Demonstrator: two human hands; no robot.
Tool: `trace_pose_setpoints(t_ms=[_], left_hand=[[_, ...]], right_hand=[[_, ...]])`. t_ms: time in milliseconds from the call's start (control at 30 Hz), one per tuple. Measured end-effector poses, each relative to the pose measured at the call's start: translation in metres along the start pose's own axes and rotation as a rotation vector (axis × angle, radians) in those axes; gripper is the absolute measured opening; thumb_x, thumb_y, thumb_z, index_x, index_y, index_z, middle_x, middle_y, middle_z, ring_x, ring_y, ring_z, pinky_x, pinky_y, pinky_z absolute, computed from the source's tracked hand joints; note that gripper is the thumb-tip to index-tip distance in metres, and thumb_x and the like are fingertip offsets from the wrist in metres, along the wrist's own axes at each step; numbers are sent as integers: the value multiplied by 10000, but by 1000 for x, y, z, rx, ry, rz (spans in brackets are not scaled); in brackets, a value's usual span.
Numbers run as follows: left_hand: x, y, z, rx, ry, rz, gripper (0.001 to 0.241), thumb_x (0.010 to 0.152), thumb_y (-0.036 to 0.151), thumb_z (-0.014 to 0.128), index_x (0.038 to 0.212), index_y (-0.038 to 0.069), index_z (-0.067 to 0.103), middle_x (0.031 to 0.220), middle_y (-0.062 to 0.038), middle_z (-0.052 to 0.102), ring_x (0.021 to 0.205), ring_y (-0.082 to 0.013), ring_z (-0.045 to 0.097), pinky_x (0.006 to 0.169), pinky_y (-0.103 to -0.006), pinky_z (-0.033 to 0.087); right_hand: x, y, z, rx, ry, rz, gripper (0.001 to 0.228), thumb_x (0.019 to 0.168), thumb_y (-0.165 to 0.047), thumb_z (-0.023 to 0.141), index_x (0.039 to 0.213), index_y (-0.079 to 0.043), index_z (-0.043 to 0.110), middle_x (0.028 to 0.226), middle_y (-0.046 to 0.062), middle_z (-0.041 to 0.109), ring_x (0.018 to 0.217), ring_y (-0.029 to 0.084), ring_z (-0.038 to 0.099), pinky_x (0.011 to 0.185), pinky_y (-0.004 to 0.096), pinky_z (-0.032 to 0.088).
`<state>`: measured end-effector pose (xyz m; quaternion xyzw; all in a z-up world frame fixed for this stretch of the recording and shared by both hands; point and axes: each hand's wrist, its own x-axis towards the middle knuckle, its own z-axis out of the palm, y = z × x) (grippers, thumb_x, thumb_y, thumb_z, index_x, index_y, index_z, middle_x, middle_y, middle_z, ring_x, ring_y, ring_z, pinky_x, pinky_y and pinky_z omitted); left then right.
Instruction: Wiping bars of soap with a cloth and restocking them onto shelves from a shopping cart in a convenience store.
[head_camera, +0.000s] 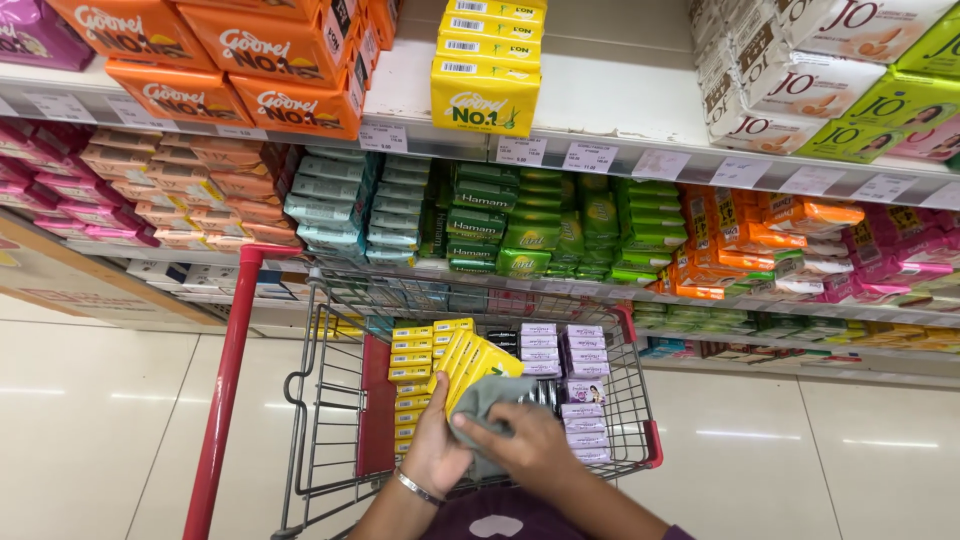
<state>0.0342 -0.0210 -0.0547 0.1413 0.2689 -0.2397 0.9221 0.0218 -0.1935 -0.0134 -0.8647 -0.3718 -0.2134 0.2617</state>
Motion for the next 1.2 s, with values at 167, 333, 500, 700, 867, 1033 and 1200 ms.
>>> trace_pose_setpoints(t_ms=[167,333,500,700,867,1033,1200], left_hand=[[14,-6,-30,-193,-341,-51,510,1068,489,445,1403,126,571,1295,-73,671,1136,-235,649,945,-407,523],[-17,2,10,-20,-367,-136,522,982,480,472,1400,174,534,1313,-67,650,1171,-238,635,989,-470,513],[-13,23,6,172,-354,61,460,1028,208,490,1479,213,399,1411,-19,596,1366,-206,529,1198,-477,404],[-29,23,32,-14,-325,36,880,848,791,429,1418,126,513,1365,-105,661,1202,-263,609,1009,-453,480],[-30,17,12,44,-271,121,883,879,832,382,1423,157,554,1278,-92,665,1141,-250,646,972,-441,520],[-34,18,12,65,-239,133,783,920,707,344,1409,134,559,1299,-91,675,1133,-247,668,941,-428,553],[-23,15,-7,101,-4,89,746,946,678,323,1398,130,551,1257,-104,680,1085,-250,697,918,-429,586]], right_hand=[[17,26,6,311,120,519,376,908,-226,746,1277,-160,759,976,47,588,863,173,572,752,301,487],[10,22,7,735,305,638,412,1031,-289,610,1334,-20,685,1106,56,541,1044,148,518,940,273,429],[-3,21,1,848,291,503,493,1060,-373,563,1351,12,664,1188,61,530,1093,163,524,976,292,437],[5,2,-2,698,178,406,482,1036,-377,599,1306,10,698,1145,70,574,1042,176,570,915,302,482],[6,3,12,613,66,470,410,977,-276,679,1286,-9,720,1058,72,595,958,174,594,834,301,512],[17,-12,11,547,100,676,337,949,-214,713,1247,-60,745,972,50,650,867,161,626,773,289,522],[31,-37,-4,322,6,308,428,883,-226,771,1292,-109,728,924,77,607,786,191,601,683,306,515]])
